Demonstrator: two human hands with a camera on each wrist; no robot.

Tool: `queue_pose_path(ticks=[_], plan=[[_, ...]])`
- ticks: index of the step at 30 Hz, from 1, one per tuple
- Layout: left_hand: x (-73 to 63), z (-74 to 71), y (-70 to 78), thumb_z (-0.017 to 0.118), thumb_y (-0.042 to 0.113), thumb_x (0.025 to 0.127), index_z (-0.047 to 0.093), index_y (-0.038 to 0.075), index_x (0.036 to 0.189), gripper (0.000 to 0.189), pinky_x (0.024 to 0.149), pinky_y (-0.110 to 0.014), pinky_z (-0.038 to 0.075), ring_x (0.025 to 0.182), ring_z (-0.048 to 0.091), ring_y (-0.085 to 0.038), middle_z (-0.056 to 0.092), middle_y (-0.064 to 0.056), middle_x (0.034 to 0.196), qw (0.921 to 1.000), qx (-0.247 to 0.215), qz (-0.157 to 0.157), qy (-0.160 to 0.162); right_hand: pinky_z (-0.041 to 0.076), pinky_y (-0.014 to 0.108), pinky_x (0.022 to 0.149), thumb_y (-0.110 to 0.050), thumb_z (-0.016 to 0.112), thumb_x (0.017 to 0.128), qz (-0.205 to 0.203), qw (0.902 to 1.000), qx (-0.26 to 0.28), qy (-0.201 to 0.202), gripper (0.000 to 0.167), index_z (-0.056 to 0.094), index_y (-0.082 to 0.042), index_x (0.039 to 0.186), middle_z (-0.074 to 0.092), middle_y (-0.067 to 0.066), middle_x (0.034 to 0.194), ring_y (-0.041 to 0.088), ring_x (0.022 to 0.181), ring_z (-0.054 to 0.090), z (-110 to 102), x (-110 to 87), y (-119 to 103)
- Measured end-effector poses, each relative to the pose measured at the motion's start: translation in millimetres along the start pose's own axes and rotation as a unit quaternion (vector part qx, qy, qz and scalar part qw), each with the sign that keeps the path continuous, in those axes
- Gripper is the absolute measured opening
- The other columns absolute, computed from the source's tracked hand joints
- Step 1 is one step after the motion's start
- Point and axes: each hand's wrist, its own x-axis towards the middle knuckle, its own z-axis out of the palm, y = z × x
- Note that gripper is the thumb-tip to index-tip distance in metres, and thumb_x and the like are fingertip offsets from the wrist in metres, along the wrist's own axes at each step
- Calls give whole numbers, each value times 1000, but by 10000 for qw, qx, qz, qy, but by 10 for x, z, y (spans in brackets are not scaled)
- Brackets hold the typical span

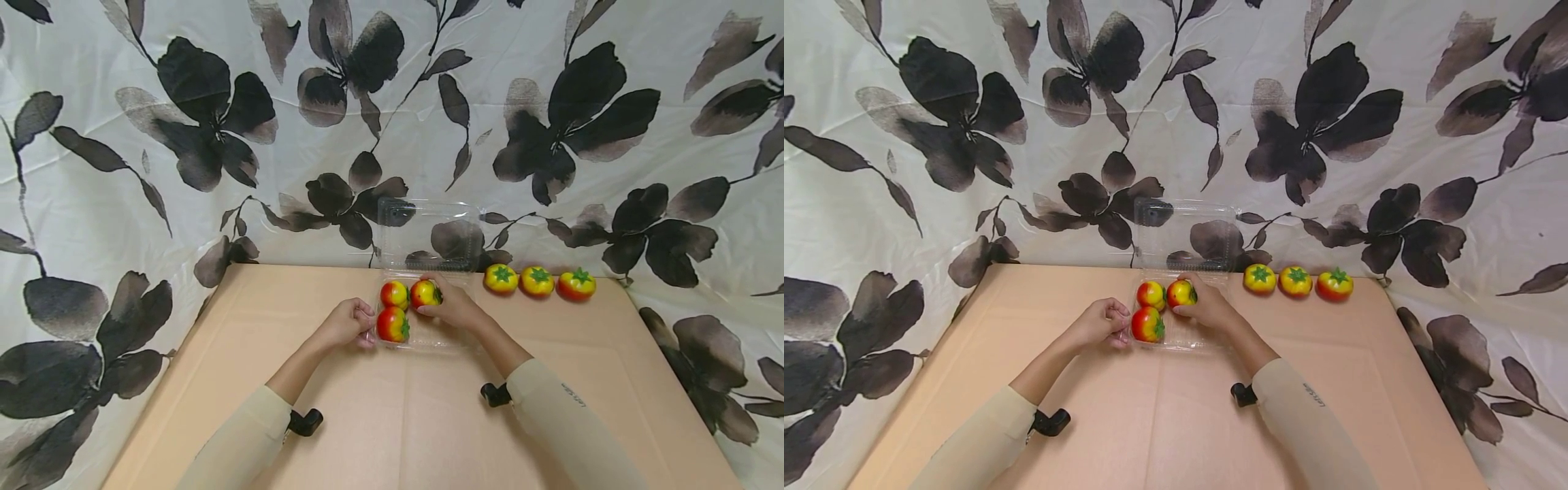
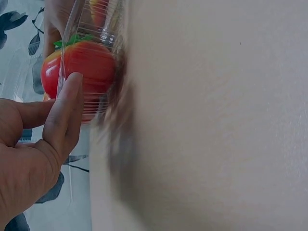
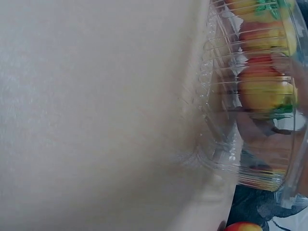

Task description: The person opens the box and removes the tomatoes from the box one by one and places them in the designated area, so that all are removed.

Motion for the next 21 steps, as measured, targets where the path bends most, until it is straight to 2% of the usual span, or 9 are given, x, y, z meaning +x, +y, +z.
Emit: queue_pose_path(ticks=[7, 13, 21], plan=[[13, 0, -9, 59, -7, 99, 50, -11, 114, 18, 62, -43, 67, 59, 69, -18, 66, -15, 77, 9999, 62, 91, -4, 41, 57, 121, -32, 79, 92, -177, 9998, 47, 21, 75, 38, -23, 155, 51, 12, 149, 35, 134, 51, -35, -25, 6], [4, 1, 13, 58, -8, 99, 49, -11, 114, 17, 62, -42, 67, 59, 69, -19, 65, -16, 76, 10000, 42, 82, 14, 42, 56, 120, -26, 80, 92, -359, 9993, -7, 74, 72, 42, -24, 152, 50, 12, 148, 35, 133, 50, -63, -45, -26], [-15, 13, 34, 58, -8, 99, 50, -11, 114, 17, 60, -39, 67, 59, 68, -19, 65, -15, 77, 9999, 118, 51, 47, 40, 57, 122, -24, 80, 91, -363, 9993, 5, 77, 72, 43, -27, 153, 45, 8, 154, 33, 139, 45, -127, -144, -78]])
